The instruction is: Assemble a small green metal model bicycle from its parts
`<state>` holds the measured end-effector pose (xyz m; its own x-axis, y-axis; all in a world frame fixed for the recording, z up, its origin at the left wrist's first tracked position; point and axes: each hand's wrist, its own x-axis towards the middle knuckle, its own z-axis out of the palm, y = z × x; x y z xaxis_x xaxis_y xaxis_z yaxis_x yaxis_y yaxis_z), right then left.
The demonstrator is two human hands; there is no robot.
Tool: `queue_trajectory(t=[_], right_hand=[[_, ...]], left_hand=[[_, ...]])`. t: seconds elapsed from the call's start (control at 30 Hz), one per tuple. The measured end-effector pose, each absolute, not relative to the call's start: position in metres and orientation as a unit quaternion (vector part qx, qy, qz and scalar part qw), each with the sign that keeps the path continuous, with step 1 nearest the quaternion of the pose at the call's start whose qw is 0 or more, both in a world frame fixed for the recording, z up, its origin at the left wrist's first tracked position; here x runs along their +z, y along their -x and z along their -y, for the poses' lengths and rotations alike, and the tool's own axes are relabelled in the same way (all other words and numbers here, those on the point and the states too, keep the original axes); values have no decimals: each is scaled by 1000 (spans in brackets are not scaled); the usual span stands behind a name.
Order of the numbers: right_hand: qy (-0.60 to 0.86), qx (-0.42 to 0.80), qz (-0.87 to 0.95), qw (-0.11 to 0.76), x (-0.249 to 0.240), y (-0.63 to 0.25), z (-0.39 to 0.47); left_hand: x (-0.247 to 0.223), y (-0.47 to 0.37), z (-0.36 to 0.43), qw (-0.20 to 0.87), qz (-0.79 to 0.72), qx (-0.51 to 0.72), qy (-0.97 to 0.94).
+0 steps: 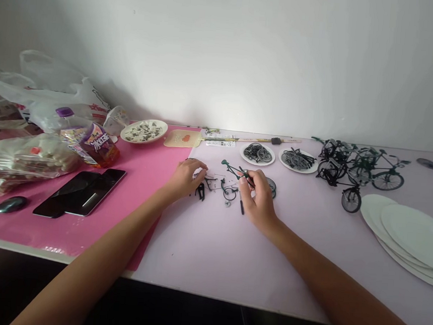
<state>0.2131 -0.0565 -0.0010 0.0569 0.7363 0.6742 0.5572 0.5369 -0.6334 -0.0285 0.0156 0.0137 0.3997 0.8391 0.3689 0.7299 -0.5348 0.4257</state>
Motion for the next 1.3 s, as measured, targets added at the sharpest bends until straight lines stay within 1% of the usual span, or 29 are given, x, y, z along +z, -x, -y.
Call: queue_trajectory(t=[0.4,0.6,0.83,1.3], right_hand=[[462,65,698,543,2,-212,55],[452,62,704,545,5,-209,58],[442,63,710,545,6,-209,58],[444,73,709,542,5,-210,56]], left_hand=[[14,44,-24,92,-450,285,-841],[25,54,-23,102,-387,258,-879],[29,62,-25,89,-415,199,-884],[19,58,-30,139,-433,180,-872]])
